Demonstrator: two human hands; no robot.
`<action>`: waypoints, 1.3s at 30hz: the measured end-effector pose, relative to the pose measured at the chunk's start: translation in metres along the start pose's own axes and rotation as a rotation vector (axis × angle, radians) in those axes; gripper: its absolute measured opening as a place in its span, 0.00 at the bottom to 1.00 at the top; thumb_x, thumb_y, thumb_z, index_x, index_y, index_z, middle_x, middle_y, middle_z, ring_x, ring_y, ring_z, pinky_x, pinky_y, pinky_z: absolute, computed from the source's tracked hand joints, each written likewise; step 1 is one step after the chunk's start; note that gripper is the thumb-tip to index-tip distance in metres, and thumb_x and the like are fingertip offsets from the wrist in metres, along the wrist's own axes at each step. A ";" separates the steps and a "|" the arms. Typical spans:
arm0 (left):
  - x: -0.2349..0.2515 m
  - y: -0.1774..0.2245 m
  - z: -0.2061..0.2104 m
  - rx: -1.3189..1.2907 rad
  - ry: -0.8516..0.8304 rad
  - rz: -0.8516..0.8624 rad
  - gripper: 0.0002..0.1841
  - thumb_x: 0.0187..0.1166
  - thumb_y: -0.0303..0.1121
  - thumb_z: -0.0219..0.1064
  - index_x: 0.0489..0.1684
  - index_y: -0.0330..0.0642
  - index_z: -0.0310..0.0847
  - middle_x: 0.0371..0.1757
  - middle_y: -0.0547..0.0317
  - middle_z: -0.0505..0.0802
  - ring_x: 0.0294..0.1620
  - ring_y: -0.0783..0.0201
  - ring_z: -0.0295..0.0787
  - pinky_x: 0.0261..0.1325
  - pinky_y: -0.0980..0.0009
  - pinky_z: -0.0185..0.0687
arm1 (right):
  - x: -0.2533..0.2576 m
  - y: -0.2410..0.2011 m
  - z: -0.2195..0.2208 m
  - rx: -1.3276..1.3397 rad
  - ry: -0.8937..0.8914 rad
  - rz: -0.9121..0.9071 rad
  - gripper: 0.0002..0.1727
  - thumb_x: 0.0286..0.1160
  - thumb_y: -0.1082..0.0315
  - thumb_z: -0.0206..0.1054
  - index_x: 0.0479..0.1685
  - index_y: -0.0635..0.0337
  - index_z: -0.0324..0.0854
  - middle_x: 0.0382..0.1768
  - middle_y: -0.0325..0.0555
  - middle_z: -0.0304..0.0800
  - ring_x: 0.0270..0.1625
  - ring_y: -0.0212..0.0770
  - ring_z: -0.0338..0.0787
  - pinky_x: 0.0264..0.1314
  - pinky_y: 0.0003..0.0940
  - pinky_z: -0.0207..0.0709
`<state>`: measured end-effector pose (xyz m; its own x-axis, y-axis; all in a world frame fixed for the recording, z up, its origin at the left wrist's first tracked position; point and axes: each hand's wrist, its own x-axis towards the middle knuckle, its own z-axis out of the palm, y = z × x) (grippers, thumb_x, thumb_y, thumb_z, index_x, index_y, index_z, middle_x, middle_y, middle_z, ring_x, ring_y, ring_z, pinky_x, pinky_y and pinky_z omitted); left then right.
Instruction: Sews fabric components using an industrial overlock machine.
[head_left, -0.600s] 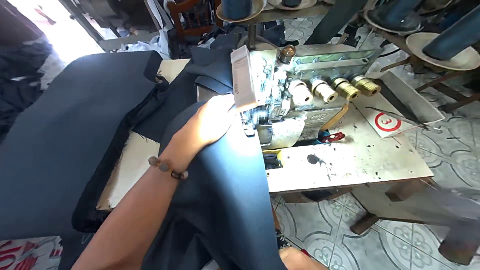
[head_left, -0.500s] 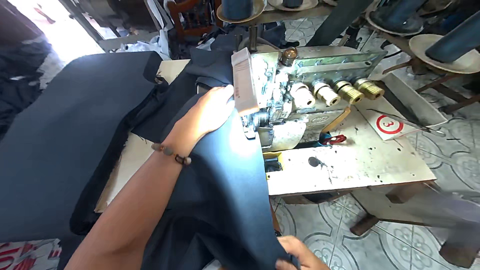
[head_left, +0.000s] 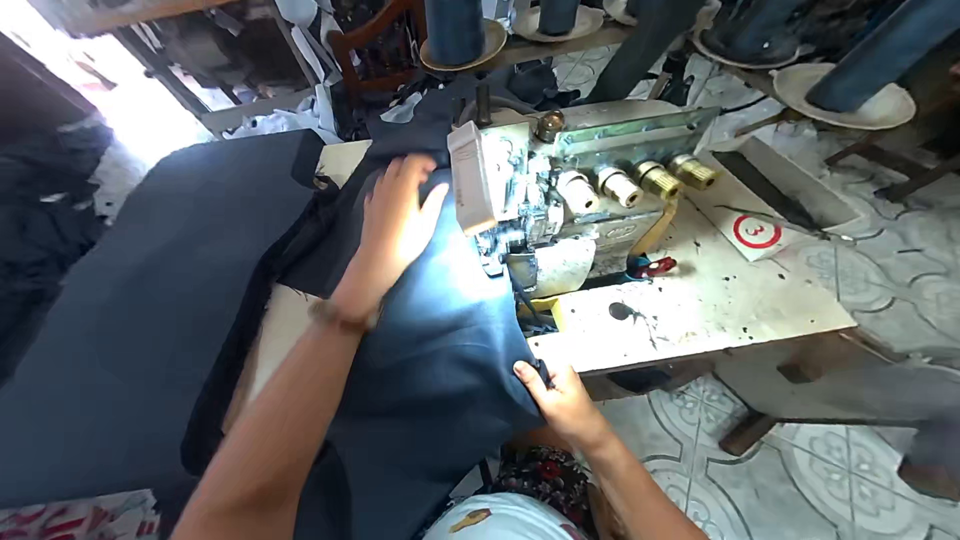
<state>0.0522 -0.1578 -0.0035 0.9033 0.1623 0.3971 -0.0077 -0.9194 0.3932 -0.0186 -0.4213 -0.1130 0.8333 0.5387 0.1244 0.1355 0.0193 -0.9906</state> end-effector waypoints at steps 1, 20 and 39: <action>-0.037 -0.002 -0.002 -0.085 -0.001 -0.018 0.27 0.89 0.40 0.60 0.79 0.29 0.67 0.74 0.32 0.81 0.77 0.40 0.77 0.78 0.43 0.71 | 0.003 0.000 -0.002 0.023 -0.018 0.003 0.12 0.85 0.71 0.56 0.44 0.68 0.85 0.34 0.31 0.89 0.39 0.12 0.85 0.50 0.13 0.80; 0.009 -0.018 -0.055 0.056 -0.100 -0.395 0.22 0.96 0.38 0.45 0.78 0.32 0.65 0.55 0.31 0.90 0.52 0.41 0.93 0.60 0.41 0.84 | 0.053 -0.040 0.052 0.992 -0.169 0.260 0.24 0.95 0.64 0.33 0.38 0.58 0.76 0.18 0.33 0.82 0.18 0.25 0.80 0.25 0.18 0.75; -0.016 -0.085 -0.038 0.308 -0.815 -0.353 0.44 0.59 0.45 0.88 0.75 0.30 0.75 0.73 0.25 0.80 0.70 0.24 0.78 0.67 0.27 0.71 | 0.054 0.035 -0.022 -0.760 -0.078 -0.396 0.16 0.82 0.53 0.61 0.35 0.48 0.92 0.30 0.37 0.87 0.41 0.39 0.87 0.52 0.37 0.79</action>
<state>0.0219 -0.0687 -0.0113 0.8542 0.2559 -0.4525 0.3326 -0.9380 0.0974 0.0431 -0.4104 -0.1397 0.6131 0.6684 0.4210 0.7540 -0.3363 -0.5642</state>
